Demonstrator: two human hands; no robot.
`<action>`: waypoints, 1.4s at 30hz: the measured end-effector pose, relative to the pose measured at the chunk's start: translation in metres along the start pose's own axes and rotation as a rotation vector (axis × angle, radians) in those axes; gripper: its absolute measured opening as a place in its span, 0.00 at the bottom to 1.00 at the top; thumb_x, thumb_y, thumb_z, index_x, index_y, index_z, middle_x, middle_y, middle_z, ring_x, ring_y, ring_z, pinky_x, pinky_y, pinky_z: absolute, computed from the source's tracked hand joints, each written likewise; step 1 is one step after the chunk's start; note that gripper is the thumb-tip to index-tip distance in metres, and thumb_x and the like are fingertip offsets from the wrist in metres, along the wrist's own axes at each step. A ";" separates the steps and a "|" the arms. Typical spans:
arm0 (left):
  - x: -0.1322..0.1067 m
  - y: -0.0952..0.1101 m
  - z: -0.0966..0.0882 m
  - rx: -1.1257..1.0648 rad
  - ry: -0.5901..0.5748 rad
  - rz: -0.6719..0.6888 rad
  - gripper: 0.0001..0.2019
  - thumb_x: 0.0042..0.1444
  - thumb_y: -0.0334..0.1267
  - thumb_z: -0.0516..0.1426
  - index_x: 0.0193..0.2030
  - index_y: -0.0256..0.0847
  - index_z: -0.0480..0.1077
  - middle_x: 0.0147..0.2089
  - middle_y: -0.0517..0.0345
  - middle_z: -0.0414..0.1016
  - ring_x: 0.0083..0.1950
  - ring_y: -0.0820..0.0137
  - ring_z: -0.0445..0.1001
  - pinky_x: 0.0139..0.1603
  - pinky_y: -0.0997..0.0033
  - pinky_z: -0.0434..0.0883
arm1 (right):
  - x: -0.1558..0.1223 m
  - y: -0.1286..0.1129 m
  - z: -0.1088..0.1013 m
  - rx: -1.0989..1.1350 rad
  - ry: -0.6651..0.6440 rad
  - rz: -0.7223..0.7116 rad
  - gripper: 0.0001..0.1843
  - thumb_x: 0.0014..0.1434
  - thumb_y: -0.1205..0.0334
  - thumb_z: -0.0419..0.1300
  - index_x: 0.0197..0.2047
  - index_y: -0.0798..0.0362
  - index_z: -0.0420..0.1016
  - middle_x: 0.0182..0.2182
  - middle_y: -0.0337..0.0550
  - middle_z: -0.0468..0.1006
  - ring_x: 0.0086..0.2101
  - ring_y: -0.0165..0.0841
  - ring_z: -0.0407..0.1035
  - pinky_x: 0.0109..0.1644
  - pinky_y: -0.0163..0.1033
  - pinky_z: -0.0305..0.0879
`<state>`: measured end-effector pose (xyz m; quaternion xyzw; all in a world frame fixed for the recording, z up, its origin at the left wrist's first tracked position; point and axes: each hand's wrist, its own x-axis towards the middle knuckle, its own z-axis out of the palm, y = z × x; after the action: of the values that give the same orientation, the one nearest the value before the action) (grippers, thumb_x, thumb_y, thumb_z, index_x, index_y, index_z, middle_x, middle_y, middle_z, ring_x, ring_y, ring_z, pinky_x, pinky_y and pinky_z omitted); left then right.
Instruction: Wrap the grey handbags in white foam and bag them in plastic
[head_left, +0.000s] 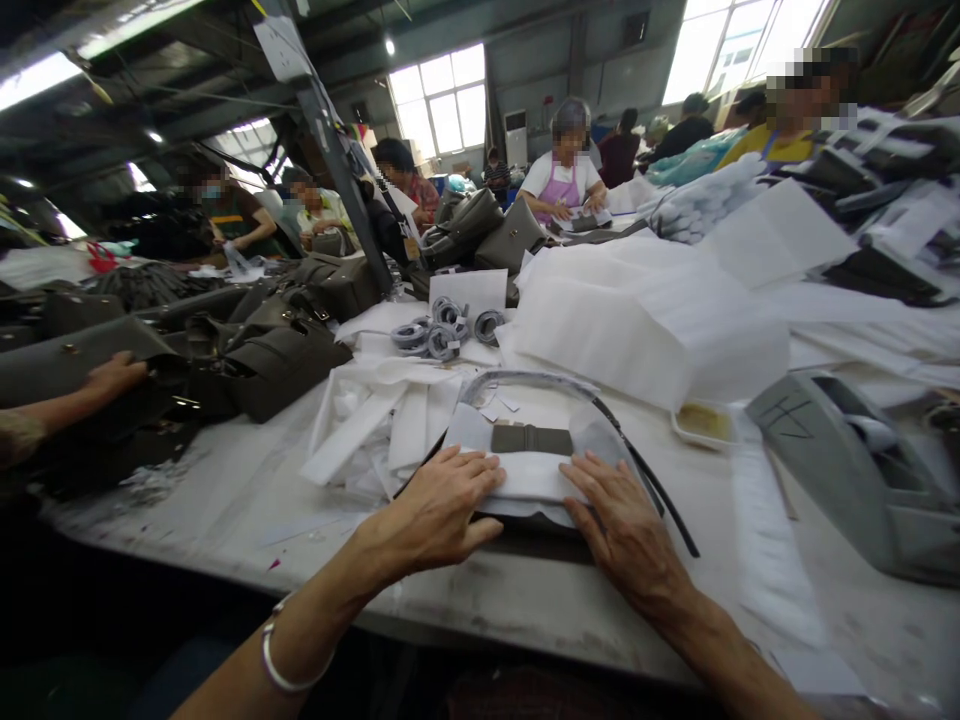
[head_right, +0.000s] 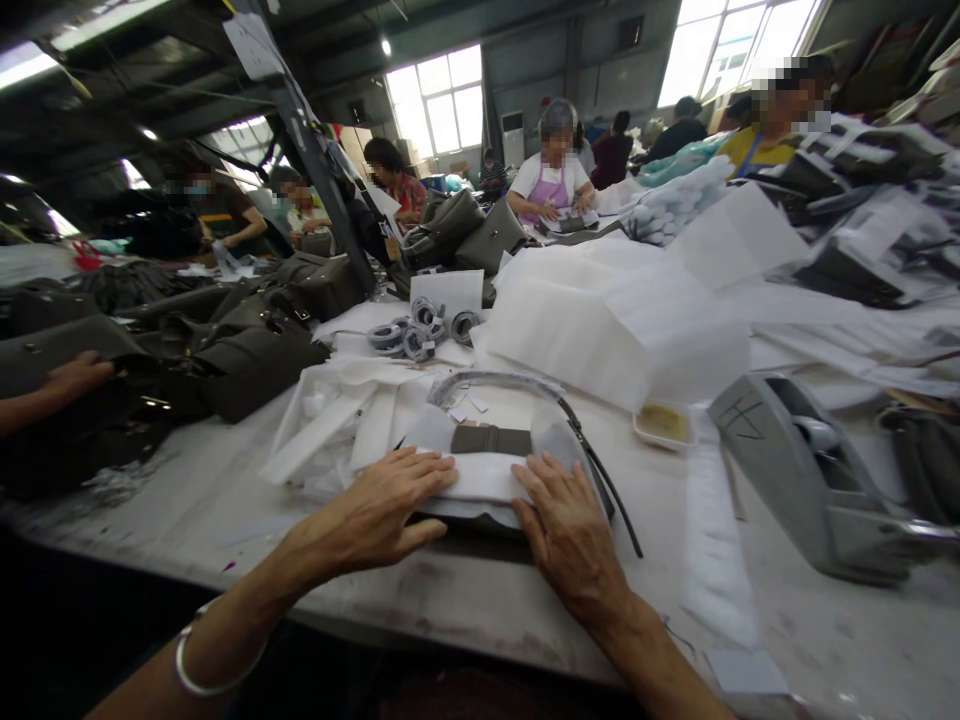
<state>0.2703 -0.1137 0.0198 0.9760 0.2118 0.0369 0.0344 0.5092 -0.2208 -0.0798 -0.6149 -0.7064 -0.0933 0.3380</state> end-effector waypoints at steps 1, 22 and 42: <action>-0.001 0.000 0.000 -0.002 0.003 -0.001 0.23 0.59 0.41 0.61 0.61 0.40 0.66 0.62 0.47 0.72 0.63 0.57 0.70 0.66 0.52 0.63 | 0.001 0.000 -0.001 -0.017 -0.027 -0.005 0.19 0.70 0.59 0.50 0.62 0.50 0.67 0.57 0.49 0.74 0.60 0.45 0.64 0.65 0.61 0.58; 0.004 0.013 0.027 0.072 0.021 0.144 0.18 0.60 0.24 0.52 0.56 0.30 0.66 0.59 0.42 0.72 0.62 0.62 0.70 0.63 0.67 0.66 | 0.018 -0.016 -0.008 -0.025 -0.244 -0.157 0.20 0.67 0.67 0.50 0.61 0.59 0.66 0.58 0.54 0.74 0.59 0.41 0.67 0.65 0.55 0.62; 0.012 0.025 0.073 0.045 0.179 0.033 0.26 0.64 0.42 0.56 0.66 0.35 0.58 0.67 0.43 0.65 0.68 0.55 0.63 0.69 0.50 0.60 | 0.011 -0.037 -0.004 -0.083 -0.219 -0.073 0.22 0.58 0.65 0.65 0.57 0.58 0.73 0.56 0.54 0.76 0.55 0.48 0.70 0.63 0.57 0.63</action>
<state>0.2975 -0.1347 -0.0500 0.9727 0.1988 0.1197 -0.0074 0.4761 -0.2224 -0.0595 -0.6087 -0.7566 -0.0669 0.2294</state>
